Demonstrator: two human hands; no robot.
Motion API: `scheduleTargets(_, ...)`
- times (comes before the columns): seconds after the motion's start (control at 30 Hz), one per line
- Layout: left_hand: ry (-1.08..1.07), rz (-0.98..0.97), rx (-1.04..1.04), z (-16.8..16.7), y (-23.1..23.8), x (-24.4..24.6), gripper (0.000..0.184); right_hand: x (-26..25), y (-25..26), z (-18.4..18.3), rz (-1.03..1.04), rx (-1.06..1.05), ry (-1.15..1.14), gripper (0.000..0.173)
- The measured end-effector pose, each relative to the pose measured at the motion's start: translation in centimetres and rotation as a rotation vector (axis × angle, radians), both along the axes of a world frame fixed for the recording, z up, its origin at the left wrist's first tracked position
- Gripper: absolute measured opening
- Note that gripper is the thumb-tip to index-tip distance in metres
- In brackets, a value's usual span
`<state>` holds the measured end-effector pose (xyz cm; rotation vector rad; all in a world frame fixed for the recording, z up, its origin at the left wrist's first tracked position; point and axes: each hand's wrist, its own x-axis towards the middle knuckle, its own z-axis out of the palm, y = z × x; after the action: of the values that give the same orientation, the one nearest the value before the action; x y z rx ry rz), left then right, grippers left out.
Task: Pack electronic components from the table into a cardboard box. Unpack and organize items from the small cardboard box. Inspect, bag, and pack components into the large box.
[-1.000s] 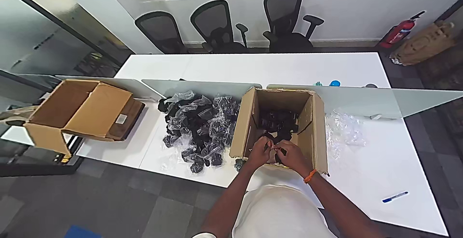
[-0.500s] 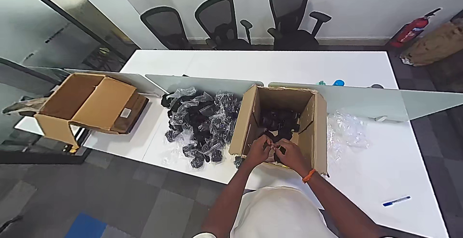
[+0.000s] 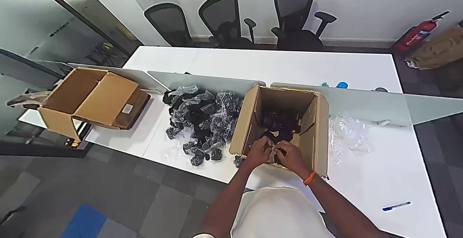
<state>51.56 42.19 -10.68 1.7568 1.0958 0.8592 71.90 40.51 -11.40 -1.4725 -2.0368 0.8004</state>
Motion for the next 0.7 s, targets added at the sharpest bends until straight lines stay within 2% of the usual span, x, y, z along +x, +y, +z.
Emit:
scheduleTargets(0.23,-0.015,0.006,0.058,-0.39,-0.18,0.15,0.008,0.4,-0.39,0.22,-0.009,-0.037,0.006,0.022)
scheduleTargets(0.43,-0.141,0.063,0.107,-0.61,-0.15,0.01,0.009,0.44,-0.24,0.18,-0.009,-0.053,-0.017,0.022)
scheduleTargets(0.7,-0.201,0.091,0.121,-0.79,0.17,-0.16,0.009,0.35,0.1,0.34,-0.001,-0.099,-0.032,0.023)
